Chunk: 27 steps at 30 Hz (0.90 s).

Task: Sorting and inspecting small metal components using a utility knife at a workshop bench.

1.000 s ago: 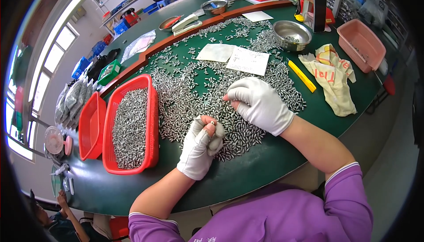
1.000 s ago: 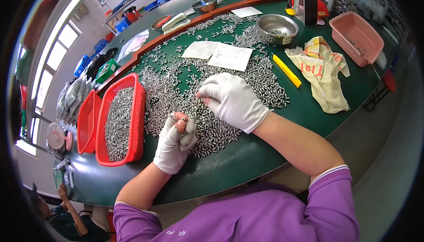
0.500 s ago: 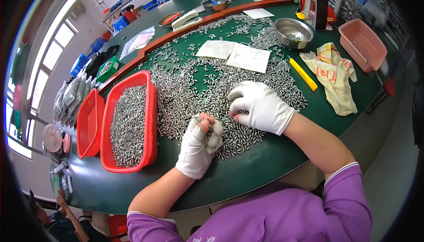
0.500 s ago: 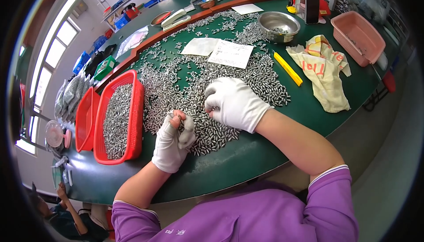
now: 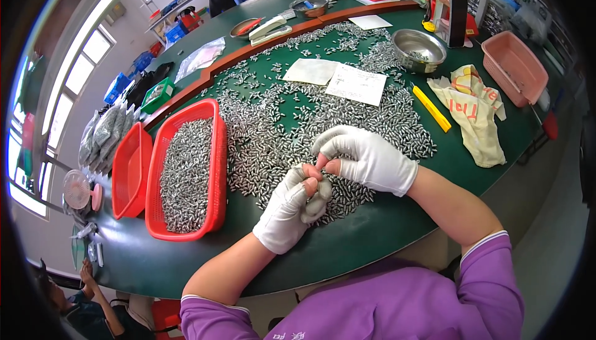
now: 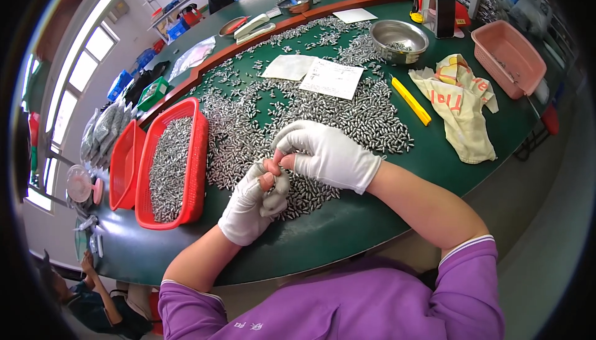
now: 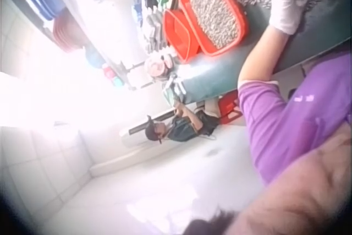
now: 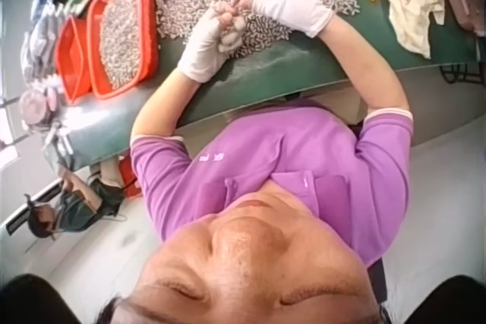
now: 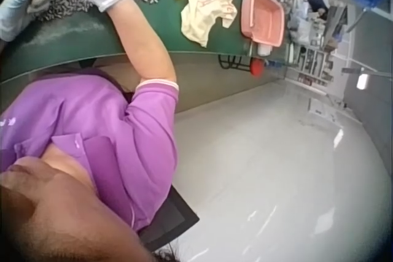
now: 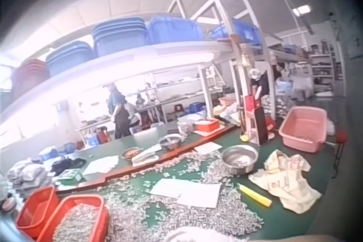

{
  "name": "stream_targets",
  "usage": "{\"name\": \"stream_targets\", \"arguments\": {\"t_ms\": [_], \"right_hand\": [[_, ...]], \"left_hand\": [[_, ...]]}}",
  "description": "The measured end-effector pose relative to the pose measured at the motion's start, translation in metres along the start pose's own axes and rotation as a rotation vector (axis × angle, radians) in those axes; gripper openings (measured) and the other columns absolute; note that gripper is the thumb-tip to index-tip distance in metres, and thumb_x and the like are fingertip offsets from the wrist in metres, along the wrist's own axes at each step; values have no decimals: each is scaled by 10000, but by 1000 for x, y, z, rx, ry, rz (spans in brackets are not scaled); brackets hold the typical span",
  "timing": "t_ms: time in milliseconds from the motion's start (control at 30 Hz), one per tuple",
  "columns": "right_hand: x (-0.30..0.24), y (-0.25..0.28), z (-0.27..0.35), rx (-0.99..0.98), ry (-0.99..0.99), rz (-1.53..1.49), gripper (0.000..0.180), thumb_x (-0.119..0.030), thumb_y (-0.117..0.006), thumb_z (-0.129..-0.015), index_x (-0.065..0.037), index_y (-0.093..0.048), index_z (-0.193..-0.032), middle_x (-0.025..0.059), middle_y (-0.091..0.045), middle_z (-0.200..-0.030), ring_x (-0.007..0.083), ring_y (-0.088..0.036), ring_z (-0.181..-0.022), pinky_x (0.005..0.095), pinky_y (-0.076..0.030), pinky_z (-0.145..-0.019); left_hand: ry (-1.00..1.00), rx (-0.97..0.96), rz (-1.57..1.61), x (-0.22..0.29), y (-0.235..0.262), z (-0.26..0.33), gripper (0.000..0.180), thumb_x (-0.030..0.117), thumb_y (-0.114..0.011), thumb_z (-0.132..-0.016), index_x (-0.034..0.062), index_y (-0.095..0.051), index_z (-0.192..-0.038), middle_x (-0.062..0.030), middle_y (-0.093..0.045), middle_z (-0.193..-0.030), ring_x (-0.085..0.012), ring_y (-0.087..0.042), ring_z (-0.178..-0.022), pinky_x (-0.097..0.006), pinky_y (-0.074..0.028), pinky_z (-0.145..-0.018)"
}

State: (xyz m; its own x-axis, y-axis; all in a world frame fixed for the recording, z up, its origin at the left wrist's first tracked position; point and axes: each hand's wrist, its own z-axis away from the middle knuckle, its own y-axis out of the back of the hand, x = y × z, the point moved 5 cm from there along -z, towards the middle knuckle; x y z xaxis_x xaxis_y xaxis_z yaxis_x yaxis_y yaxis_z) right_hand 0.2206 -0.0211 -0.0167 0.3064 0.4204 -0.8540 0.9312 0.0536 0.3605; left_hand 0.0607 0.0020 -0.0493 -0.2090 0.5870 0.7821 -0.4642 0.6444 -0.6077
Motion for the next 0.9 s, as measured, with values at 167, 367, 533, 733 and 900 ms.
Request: {"name": "stream_targets", "arguments": {"t_ms": [167,367,533,733,900], "right_hand": [[-2,-4,0,-31,26,-76,143,-130,-719,-868,-56,-704,-989,91,-638,-1122,213,-622,-1041,343,-498,-926],[-9,-6,1,-7,118,-8,168,-70,-739,-829,-74,-722,-997,86,-663,-1072,234,-646,-985,338,-525,-878],[-18,1,0,134,193,136,171,-35,-743,-802,-83,-720,-965,86,-670,-1033,251,-651,-943,349,-535,-823],[-24,0,0,110,281,239,176,-46,-768,-760,-79,-699,-919,75,-670,-1004,267,-649,-908,366,-529,-787],[-21,3,1,158,278,317,147,-66,-756,-765,-74,-703,-901,73,-674,-982,268,-649,-903,360,-534,-798]], "left_hand": [[36,18,-26,0,-3,-1,267,325,-654,-954,139,-514,-1084,-7,-562,-864,-58,-375,-573,-201,-300,-512],[31,18,-57,-1,-3,-1,269,336,-652,-955,141,-515,-1080,0,-554,-845,-58,-380,-570,-199,-296,-505],[-2,81,-47,2,-2,1,258,336,-618,-977,128,-507,-1081,-3,-535,-821,-58,-370,-564,-200,-289,-498],[-23,88,-50,2,-2,0,267,342,-595,-989,114,-499,-1089,-11,-533,-822,-59,-366,-559,-200,-289,-497],[-62,82,-68,2,-1,1,239,333,-590,-991,120,-518,-1072,-22,-543,-830,-68,-372,-566,-209,-302,-505]]}}
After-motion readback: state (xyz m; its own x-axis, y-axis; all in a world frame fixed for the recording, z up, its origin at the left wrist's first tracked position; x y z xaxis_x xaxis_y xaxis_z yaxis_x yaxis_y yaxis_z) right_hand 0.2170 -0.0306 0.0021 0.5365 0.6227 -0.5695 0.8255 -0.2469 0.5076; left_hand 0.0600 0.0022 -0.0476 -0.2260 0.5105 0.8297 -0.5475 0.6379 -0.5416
